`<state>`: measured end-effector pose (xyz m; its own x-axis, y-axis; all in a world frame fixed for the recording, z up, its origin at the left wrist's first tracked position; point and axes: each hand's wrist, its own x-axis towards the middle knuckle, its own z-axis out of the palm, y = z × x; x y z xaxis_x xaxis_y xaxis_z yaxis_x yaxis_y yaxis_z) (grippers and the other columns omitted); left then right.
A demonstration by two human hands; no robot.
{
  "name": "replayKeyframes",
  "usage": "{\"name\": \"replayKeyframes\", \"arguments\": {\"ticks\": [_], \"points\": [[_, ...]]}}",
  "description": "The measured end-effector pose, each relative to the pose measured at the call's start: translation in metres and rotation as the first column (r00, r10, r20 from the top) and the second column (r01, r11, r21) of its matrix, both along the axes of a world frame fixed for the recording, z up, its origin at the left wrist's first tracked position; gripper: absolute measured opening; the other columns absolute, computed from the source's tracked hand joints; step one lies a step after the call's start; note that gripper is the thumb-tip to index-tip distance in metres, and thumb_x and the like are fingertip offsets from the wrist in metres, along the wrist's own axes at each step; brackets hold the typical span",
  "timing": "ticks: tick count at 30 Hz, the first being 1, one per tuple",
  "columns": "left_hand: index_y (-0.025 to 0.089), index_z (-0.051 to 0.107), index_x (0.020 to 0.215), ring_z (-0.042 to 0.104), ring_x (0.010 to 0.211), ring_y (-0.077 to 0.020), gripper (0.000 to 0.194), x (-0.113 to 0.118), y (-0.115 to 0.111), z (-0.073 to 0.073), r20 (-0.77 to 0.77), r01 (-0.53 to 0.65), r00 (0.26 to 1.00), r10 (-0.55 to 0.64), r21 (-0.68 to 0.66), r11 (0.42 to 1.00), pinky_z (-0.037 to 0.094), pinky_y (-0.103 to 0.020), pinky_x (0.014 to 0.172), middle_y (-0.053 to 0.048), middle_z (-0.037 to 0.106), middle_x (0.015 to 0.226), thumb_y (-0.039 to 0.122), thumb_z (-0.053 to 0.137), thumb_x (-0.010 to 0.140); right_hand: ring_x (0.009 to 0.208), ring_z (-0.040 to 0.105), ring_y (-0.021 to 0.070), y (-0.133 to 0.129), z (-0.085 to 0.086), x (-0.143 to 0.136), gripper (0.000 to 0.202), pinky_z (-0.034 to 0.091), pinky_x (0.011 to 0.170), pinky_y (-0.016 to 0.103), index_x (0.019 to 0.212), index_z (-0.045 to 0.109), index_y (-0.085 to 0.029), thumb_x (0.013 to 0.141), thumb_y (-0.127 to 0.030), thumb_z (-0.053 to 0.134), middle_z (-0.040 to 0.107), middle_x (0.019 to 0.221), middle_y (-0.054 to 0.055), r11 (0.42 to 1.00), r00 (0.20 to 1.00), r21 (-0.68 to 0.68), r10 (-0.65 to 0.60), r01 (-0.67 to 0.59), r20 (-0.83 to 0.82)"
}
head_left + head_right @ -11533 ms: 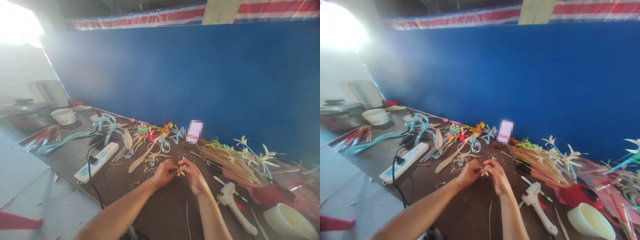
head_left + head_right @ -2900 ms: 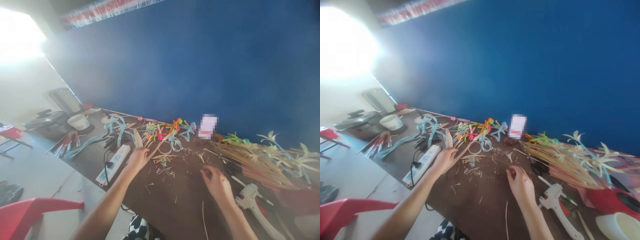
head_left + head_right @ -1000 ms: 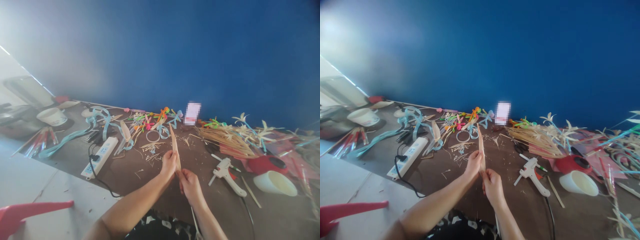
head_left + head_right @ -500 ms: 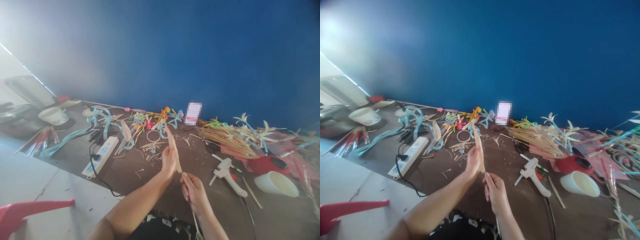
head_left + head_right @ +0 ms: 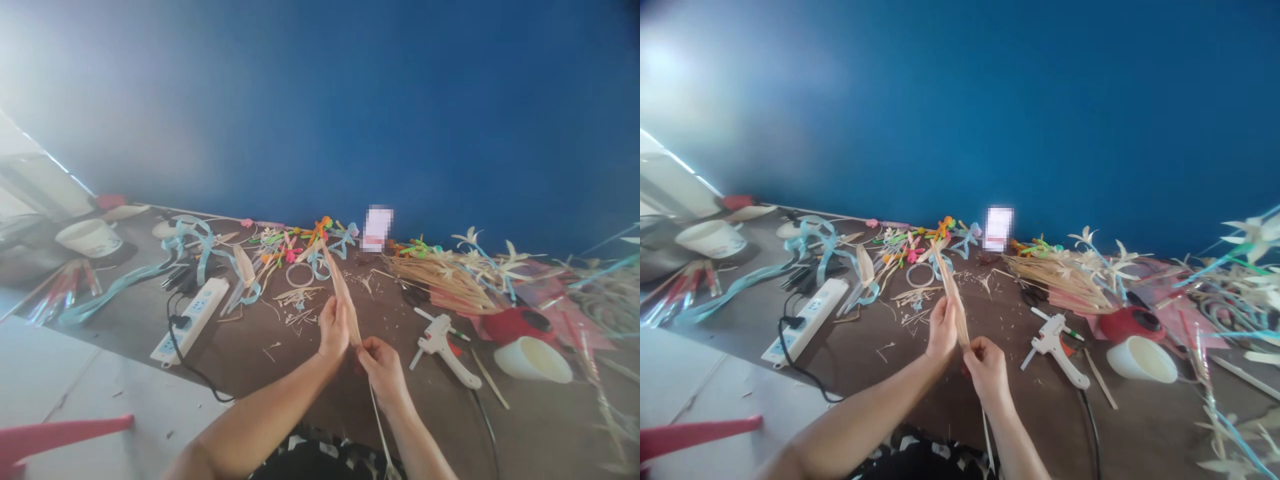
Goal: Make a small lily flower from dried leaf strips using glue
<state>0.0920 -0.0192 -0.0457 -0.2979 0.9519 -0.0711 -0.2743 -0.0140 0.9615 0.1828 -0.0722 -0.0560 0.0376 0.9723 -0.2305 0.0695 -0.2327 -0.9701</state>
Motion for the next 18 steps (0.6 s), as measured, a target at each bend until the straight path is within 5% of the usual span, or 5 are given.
{"name": "replayKeyframes", "arguments": {"ticks": [3,7,11,14,18], "points": [[0.016,0.052,0.07,0.043,0.044,-0.0084,0.037,-0.008,-0.007,-0.001,0.016,0.196,0.98,-0.196,-0.133,0.972,0.025,-0.018,0.038,0.003,0.047,0.051,0.051,0.042,0.074,0.044,0.046,0.011,0.008,0.002,0.014,0.017,0.036,0.046,0.021,0.06,0.047,-0.018,0.072,-0.03,0.05,0.049,0.047,-0.004,0.972,0.911,0.232,-0.139,0.05,0.387],[0.012,0.059,0.068,0.05,0.051,-0.0113,0.035,-0.011,-0.017,-0.001,0.052,0.471,0.879,-0.473,-0.243,0.848,0.03,-0.018,0.039,-0.003,0.056,0.059,0.047,0.056,0.065,0.057,0.05,0.0131,0.014,0.011,0.024,0.009,0.037,0.057,0.023,0.065,0.048,-0.018,0.073,-0.018,0.046,0.052,0.06,0.0,0.882,0.665,0.433,-0.212,-0.185,0.716],[0.012,0.062,0.071,0.053,0.055,-0.0122,0.029,-0.017,-0.015,-0.003,0.357,0.557,0.826,-0.437,-0.388,0.734,0.033,-0.019,0.042,-0.005,0.061,0.064,0.04,0.06,0.064,0.069,0.051,0.0163,0.019,0.022,0.028,0.012,0.038,0.064,0.026,0.069,0.051,-0.018,0.071,-0.009,0.043,0.053,0.067,0.002,0.792,0.474,0.415,-0.182,-0.449,0.861],[0.012,0.063,0.073,0.055,0.059,-0.012,0.021,-0.026,-0.009,-0.005,0.401,0.532,0.834,-0.379,-0.402,0.745,0.035,-0.019,0.046,-0.007,0.064,0.076,0.029,0.064,0.061,0.084,0.052,0.016,0.037,0.032,0.048,0.029,0.039,0.074,0.025,0.092,0.053,-0.018,0.067,-0.006,0.044,0.056,0.086,0.004,0.736,0.417,0.331,-0.073,-0.59,0.906],[0.012,0.065,0.079,0.057,0.067,-0.0148,0.023,-0.032,-0.008,-0.003,0.343,0.457,0.873,-0.348,-0.32,0.83,0.04,-0.021,0.052,-0.01,0.064,0.085,0.029,0.063,0.063,0.088,0.055,0.0181,0.092,0.039,0.098,0.03,0.041,0.073,0.028,0.104,0.051,-0.02,0.076,-0.022,0.041,0.059,0.097,0.007,0.969,0.183,-0.023,0.069,-0.245,0.981]]}}
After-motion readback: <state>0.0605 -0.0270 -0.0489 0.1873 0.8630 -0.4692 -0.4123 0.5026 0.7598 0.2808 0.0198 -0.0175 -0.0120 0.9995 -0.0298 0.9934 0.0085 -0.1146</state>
